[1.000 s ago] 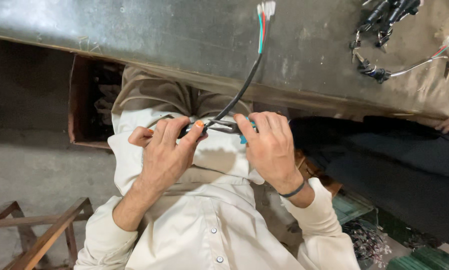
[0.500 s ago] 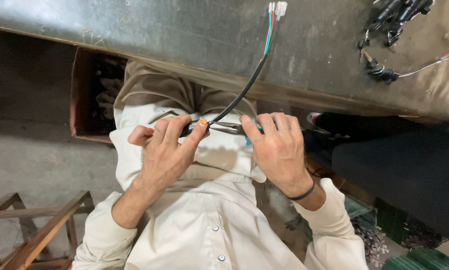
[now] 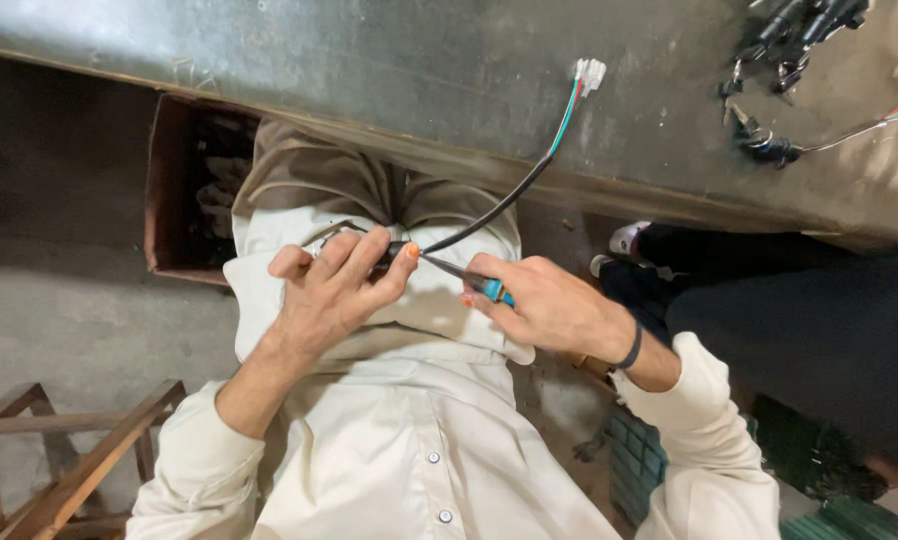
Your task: The person sits at a workbench assembling wire harnesses. They hold a black cable and connector in their lap, use pliers to work on the wire ends, press wires into the connector housing, and place finished harnesses onto the table among a large pile of completed assemblies.
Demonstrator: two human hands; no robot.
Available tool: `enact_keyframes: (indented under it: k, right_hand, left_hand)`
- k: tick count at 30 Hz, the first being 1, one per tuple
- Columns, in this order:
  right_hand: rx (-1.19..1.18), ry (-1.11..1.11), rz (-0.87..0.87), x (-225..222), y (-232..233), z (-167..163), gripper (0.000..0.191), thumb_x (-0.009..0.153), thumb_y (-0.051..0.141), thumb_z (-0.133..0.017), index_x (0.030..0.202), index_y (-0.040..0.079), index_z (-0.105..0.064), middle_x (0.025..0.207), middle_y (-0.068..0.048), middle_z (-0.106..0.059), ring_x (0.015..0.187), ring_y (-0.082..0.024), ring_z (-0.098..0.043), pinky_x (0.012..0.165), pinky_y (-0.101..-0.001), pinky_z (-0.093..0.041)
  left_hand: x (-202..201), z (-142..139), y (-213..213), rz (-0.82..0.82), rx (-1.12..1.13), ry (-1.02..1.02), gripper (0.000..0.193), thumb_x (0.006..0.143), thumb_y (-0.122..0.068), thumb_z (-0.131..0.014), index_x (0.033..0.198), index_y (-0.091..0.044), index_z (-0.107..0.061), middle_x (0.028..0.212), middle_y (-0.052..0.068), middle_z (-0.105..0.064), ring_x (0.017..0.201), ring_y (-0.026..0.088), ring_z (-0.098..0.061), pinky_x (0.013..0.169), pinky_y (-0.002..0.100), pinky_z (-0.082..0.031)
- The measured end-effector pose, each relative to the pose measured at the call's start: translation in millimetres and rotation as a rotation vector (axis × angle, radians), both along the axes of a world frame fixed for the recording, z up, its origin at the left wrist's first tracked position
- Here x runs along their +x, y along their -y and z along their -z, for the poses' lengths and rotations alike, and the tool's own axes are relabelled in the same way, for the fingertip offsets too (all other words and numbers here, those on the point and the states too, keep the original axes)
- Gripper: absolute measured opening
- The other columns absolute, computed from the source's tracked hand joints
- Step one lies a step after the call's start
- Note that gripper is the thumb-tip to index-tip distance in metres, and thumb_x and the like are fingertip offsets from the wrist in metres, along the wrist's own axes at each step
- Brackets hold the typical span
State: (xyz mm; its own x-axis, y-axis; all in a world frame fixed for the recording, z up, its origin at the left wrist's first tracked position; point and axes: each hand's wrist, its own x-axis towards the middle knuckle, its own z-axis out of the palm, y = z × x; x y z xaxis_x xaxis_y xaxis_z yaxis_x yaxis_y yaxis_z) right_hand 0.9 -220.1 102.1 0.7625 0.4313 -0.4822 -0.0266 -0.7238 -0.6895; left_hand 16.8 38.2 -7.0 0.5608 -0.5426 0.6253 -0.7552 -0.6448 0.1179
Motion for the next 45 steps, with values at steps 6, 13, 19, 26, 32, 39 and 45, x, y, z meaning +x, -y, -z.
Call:
enact_keyframes:
  k: [6, 13, 19, 26, 32, 39, 45]
  right_hand:
    - [0.103, -0.023, 0.151, -17, -1, 15, 0.027, 0.096, 0.016, -0.063, 0.12, 0.003, -0.059, 0.095, -0.016, -0.068, 0.083, -0.033, -0.068, 0.075, -0.0408, -0.054]
    - [0.14, 0.654, 0.292, -34, -31, 60, 0.038, 0.093, 0.002, -0.071, 0.128, 0.003, -0.056, 0.13, -0.016, -0.064, 0.131, -0.039, -0.06, 0.109, -0.0485, -0.05]
    - [0.105, 0.905, 0.191, -11, -28, 76, 0.043, 0.086, 0.004, -0.079, 0.125, 0.01, -0.061, 0.129, -0.015, -0.06, 0.132, -0.04, -0.058, 0.114, -0.0546, -0.049]
    - [0.163, 1.034, 0.146, 4, -17, 84, 0.034, 0.089, 0.017, -0.085, 0.108, 0.003, -0.061, 0.101, -0.012, -0.061, 0.096, -0.036, -0.063, 0.084, -0.0482, -0.053]
    - [0.155, 0.909, 0.17, 3, -17, 84, 0.027, 0.088, 0.012, -0.086, 0.096, 0.009, -0.061, 0.088, -0.009, -0.062, 0.083, -0.031, -0.064, 0.073, -0.0431, -0.053]
    - [0.143, 0.323, 0.295, -19, -27, 40, 0.041, 0.092, 0.0, -0.064, 0.132, 0.003, -0.055, 0.101, -0.012, -0.068, 0.092, -0.034, -0.066, 0.082, -0.0428, -0.053]
    - [0.026, 0.371, 0.289, -27, -37, 35, 0.031, 0.095, 0.008, -0.065, 0.124, 0.003, -0.054, 0.098, -0.018, -0.069, 0.089, -0.039, -0.067, 0.075, -0.0438, -0.053]
  left_hand:
    - [6, 1, 6, 0.002, -0.143, -0.304, 0.046, 0.096, -0.03, -0.082, 0.134, -0.023, -0.058, 0.114, -0.004, -0.065, 0.096, 0.015, -0.059, 0.088, 0.04, -0.024]
    - [-1, -31, 12, 0.114, -0.384, -0.62, 0.04, 0.096, -0.028, -0.079, 0.126, -0.012, -0.057, 0.101, -0.001, -0.067, 0.084, 0.018, -0.06, 0.086, 0.042, -0.023]
    - [-17, -44, 16, 0.154, -0.413, -0.642, 0.04, 0.097, -0.029, -0.076, 0.125, -0.012, -0.053, 0.096, 0.0, -0.065, 0.082, 0.021, -0.06, 0.084, 0.043, -0.022]
    - [-25, -37, 19, 0.145, -0.395, -0.684, 0.038, 0.098, -0.03, -0.073, 0.125, -0.012, -0.053, 0.087, 0.0, -0.061, 0.076, 0.021, -0.058, 0.082, 0.043, -0.022]
    - [-28, -28, 21, 0.17, -0.498, -0.77, 0.035, 0.101, -0.027, -0.069, 0.126, -0.01, -0.053, 0.102, 0.001, -0.07, 0.07, 0.016, -0.058, 0.085, 0.043, -0.024]
    - [-13, -26, 18, -0.008, -0.427, -0.593, 0.038, 0.099, -0.023, -0.076, 0.127, -0.009, -0.055, 0.1, 0.001, -0.067, 0.084, 0.019, -0.061, 0.084, 0.043, -0.024]
    - [-9, -24, 19, -0.073, -0.286, -0.43, 0.044, 0.097, -0.019, -0.082, 0.132, -0.01, -0.056, 0.1, 0.0, -0.062, 0.087, 0.019, -0.06, 0.081, 0.04, -0.025]
